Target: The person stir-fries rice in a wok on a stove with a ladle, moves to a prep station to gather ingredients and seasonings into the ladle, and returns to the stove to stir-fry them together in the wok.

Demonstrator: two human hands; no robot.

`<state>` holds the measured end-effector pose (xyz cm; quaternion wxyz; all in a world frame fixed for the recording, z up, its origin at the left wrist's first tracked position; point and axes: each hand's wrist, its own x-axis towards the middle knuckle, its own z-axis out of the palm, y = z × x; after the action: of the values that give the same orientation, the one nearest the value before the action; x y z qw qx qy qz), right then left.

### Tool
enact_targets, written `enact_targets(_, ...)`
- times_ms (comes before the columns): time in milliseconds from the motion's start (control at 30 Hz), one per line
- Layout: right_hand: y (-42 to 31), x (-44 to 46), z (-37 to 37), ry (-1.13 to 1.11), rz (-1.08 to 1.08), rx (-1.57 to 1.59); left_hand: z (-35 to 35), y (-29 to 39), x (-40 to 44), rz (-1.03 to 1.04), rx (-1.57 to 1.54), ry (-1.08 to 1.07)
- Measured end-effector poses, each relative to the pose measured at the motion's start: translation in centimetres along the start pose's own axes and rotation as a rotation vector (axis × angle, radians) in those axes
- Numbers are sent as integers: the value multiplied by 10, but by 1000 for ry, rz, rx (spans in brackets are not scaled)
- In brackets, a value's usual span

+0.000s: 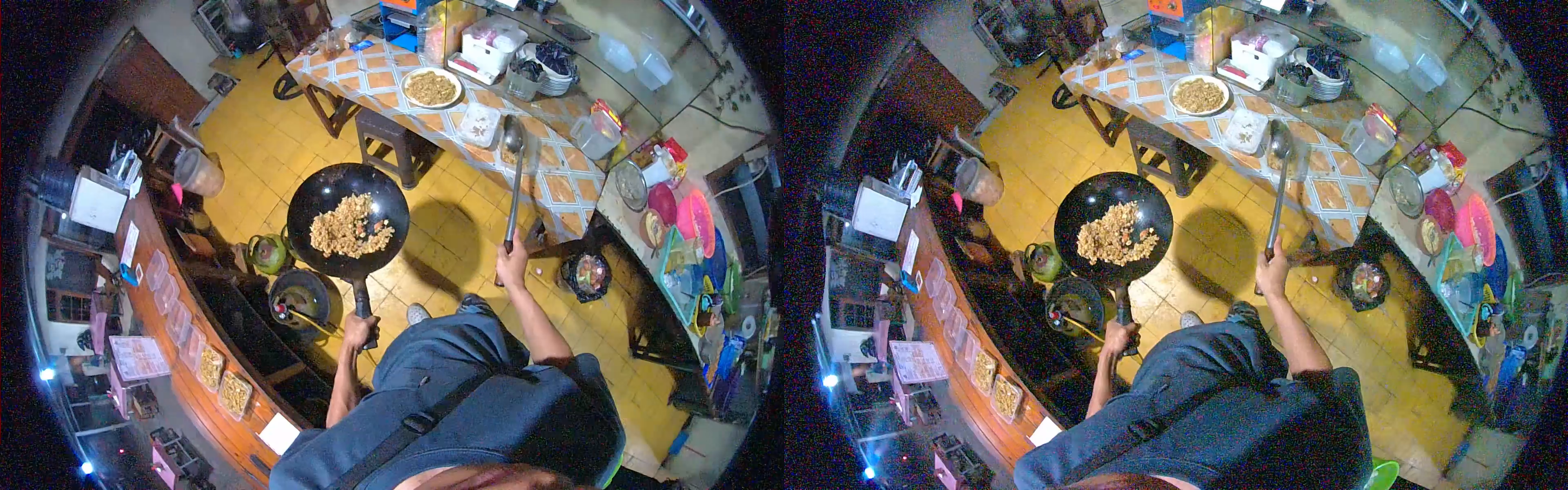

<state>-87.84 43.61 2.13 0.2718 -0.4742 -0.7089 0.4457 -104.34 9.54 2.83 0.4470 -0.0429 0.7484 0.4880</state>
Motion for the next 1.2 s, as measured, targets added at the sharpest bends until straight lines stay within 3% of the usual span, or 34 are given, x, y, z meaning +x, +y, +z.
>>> enact_targets(67,-5,17,-3,209,-310,-182,-1,-5,3,29,-44,2)
enact_targets(200,11,42,-22,100,-72,-15,10,0,-7,-9,-45,14)
enact_targets(267,7,36,-38,74,-46,-135,17,11,-15,-15,-40,7)
enact_targets(333,1,30,-51,-50,124,170,27,14,-17,-7,-53,25)
enact_targets(367,15,37,-55,-40,-35,-78,32,12,-18,-15,-69,26)
enact_targets(533,35,58,-70,64,-279,-284,58,13,-19,-29,-134,38)
enact_targets(600,15,43,-80,-14,-131,-98,64,2,-9,-2,-56,43)
enact_targets(667,0,23,-95,-129,-83,-109,80,13,-20,-17,-26,95)
enact_targets(733,-1,5,-101,-329,47,51,88,7,-17,1,155,120)
enact_targets(767,-1,3,-99,-381,50,47,93,11,-21,92,231,152)
enact_targets(867,-14,16,-90,-575,-385,-308,106,3,-19,106,233,195)
enact_targets(900,-23,20,-80,-586,-501,-222,111,5,-15,121,220,199)
enact_targets(933,-27,23,-73,-676,-337,-297,117,16,-26,91,163,160)
enact_targets(1033,-28,32,-66,-732,-365,-428,132,20,-25,123,174,133)
enact_targets(1100,5,33,-61,-765,-498,-102,140,22,-23,196,270,188)
enact_targets(1133,4,32,-68,-770,-499,-102,145,26,-24,194,268,191)
enact_targets(1200,1,30,-86,-964,199,284,154,36,-25,164,270,194)
